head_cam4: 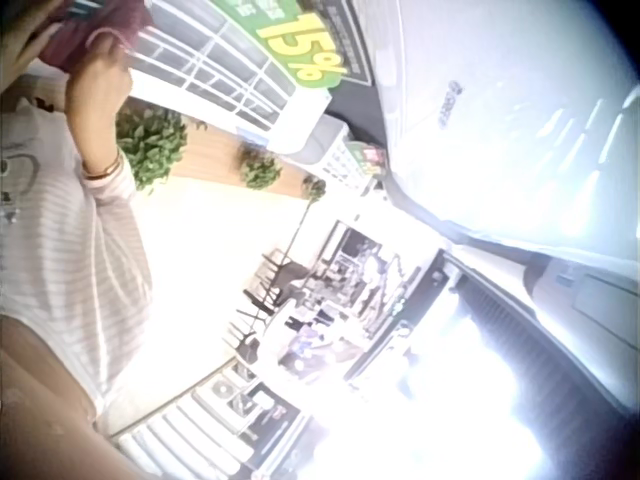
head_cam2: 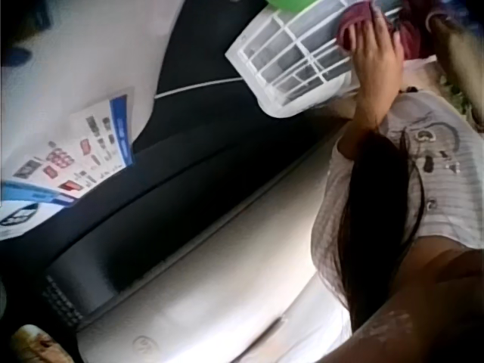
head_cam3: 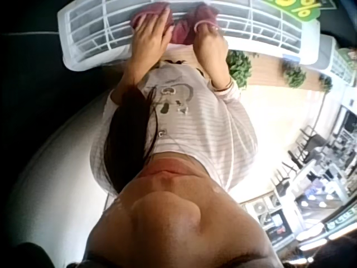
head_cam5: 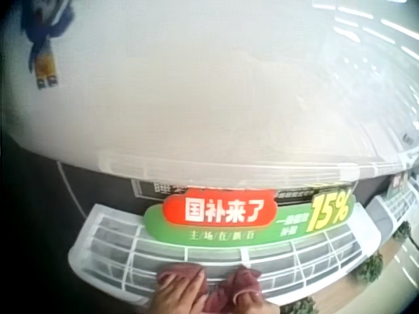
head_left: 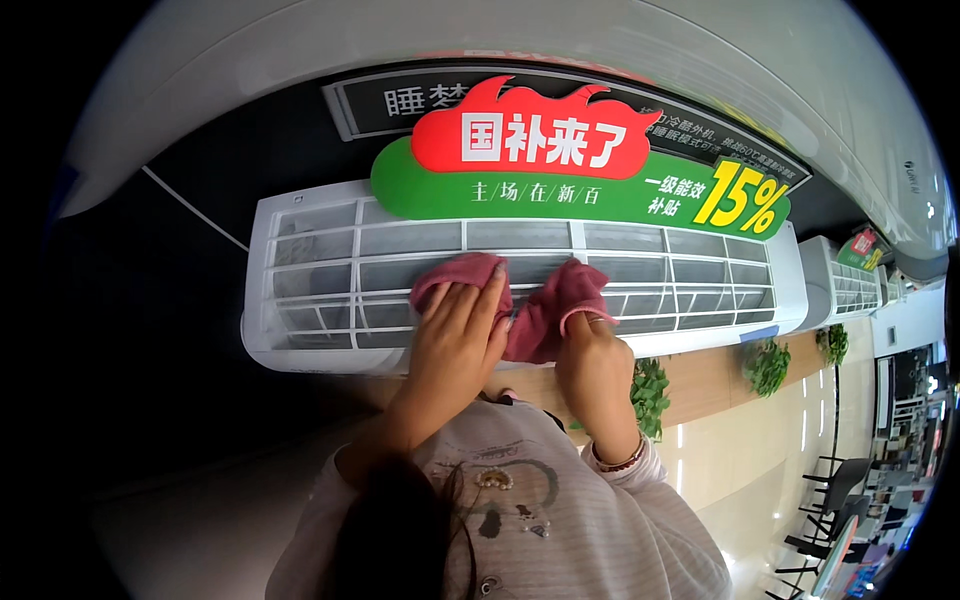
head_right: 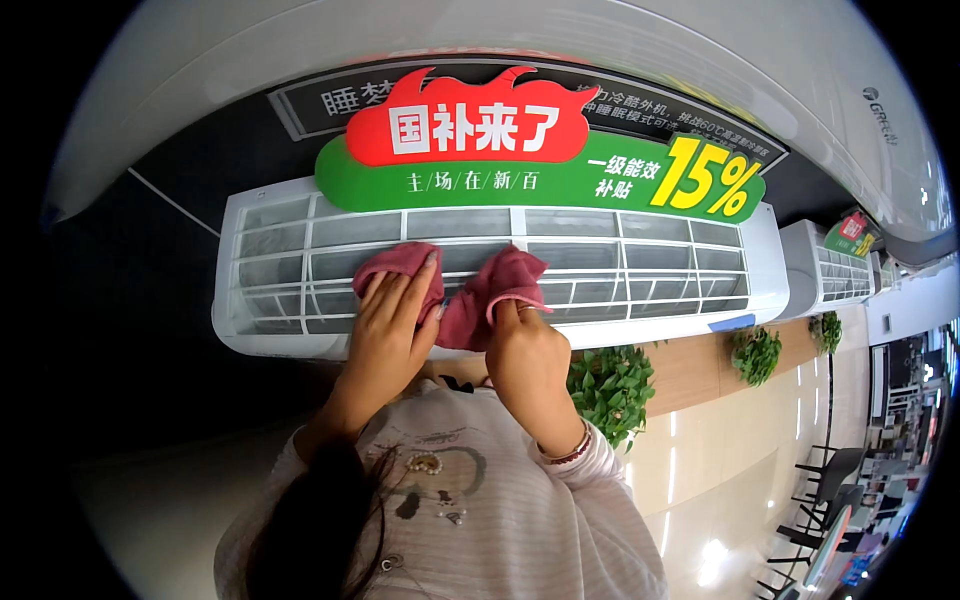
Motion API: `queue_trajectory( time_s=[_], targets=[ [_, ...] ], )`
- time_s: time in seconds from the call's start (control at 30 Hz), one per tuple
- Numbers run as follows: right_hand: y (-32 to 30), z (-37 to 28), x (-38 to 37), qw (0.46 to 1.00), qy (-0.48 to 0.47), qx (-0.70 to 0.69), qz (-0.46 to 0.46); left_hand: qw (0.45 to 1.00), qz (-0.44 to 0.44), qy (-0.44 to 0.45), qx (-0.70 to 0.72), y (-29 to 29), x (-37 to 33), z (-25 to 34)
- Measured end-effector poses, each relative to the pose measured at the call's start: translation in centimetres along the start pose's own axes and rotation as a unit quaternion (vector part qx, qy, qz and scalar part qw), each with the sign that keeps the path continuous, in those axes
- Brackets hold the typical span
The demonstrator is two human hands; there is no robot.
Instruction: The person wipes the exterior surface of a white refrigerator with a pink cloth, moving from the side to the front. They then proceed to wipe the front grille of a wall-mounted air conditioning unit with the same cloth.
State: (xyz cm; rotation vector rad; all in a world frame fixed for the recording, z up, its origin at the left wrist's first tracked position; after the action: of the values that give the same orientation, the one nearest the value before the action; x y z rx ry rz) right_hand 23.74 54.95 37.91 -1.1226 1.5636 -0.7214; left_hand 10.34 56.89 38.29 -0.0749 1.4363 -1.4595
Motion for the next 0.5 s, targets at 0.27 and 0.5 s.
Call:
queue_trajectory(
  time_s=[0.27,0.5],
  targets=[
    [0.9,-3.5,0.2,0.996,-0.055,-0.064,-0.025,0.991,0.080,0.019,0.106,-1.4,1.4,-0.1],
    [1.5,-4.8,-0.3,0.972,-0.091,-0.213,-0.037,0.964,0.212,0.011,0.158,-4.4,3.0,-0.7]
  ],
)
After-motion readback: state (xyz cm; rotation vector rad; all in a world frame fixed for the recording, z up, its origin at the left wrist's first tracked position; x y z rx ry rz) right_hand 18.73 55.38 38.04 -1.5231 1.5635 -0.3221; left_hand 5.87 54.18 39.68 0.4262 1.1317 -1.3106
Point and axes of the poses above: each hand's wrist, its own x-axis away from the middle knuckle, its own y-axis out of the palm, z = x × y, the point moved 6 cm from there along -x, towards the middle knuckle, and after that the axes turned 7 degrees about y, right-handed, at the moved point
